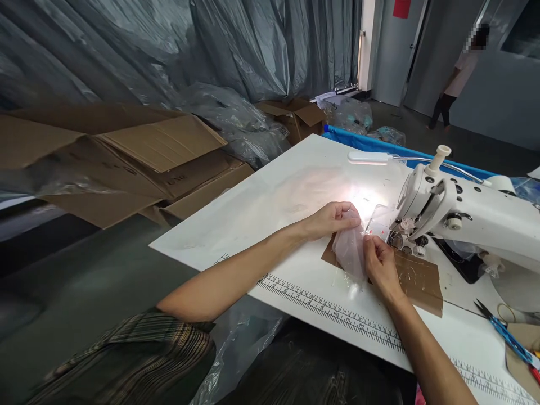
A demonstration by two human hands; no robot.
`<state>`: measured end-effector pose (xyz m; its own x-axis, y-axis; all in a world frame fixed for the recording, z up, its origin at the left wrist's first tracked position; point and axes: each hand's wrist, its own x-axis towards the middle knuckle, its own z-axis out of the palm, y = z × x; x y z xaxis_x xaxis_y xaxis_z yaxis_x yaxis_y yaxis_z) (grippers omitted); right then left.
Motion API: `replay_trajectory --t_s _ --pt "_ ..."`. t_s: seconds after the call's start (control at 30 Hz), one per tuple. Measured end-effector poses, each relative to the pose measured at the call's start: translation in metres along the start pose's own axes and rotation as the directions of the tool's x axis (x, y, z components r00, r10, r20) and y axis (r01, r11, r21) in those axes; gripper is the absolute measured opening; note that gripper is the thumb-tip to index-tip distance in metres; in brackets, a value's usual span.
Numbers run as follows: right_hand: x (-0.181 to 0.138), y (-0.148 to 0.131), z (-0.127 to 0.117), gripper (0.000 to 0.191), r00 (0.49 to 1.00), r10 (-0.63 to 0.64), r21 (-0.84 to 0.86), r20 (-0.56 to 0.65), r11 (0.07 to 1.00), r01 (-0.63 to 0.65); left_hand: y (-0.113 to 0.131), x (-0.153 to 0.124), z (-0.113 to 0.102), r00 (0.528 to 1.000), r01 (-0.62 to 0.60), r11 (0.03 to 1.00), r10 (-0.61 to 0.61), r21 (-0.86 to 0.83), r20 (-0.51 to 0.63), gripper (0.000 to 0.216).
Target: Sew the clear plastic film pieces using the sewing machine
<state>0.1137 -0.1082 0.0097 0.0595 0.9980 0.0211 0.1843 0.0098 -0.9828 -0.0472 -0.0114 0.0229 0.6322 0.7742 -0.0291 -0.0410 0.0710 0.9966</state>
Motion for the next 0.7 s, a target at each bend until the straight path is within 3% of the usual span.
replay_trajectory --t_s 0.13,0.23,0.3,0.4,0.53,0.7 --pt "-0.002 -0.002 -0.003 0.046 0.998 -0.028 -0.061 0.047 0.998 0.031 0.0 0.0 0.0 0.999 -0.03 0.993 0.029 0.115 0.015 0.041" --pt "-0.01 -0.004 -0.004 0.048 0.984 0.106 0.01 0.143 0.994 -0.109 -0.001 -0.001 0.002 0.994 -0.063 0.972 0.04 0.227 0.104 0.028" --pt "-0.02 -0.004 -0.006 0.05 0.948 0.216 0.031 0.234 0.973 -0.229 -0.004 -0.002 0.006 0.982 -0.102 0.943 0.044 0.316 0.185 0.025" --pt "-0.037 -0.003 -0.017 0.049 0.906 0.326 -0.095 0.27 0.945 -0.312 -0.011 -0.004 0.014 0.96 -0.271 0.783 0.176 0.56 0.218 0.031" --pt "-0.047 -0.001 -0.048 0.033 0.959 0.218 -0.447 0.182 0.887 -0.117 -0.015 -0.008 0.023 0.877 -0.419 0.409 0.415 0.811 0.243 0.024" --pt "-0.038 0.002 -0.073 0.031 0.991 0.063 -0.56 0.122 0.828 0.017 -0.013 -0.028 0.044 0.853 -0.507 0.309 0.311 0.805 0.418 0.032"
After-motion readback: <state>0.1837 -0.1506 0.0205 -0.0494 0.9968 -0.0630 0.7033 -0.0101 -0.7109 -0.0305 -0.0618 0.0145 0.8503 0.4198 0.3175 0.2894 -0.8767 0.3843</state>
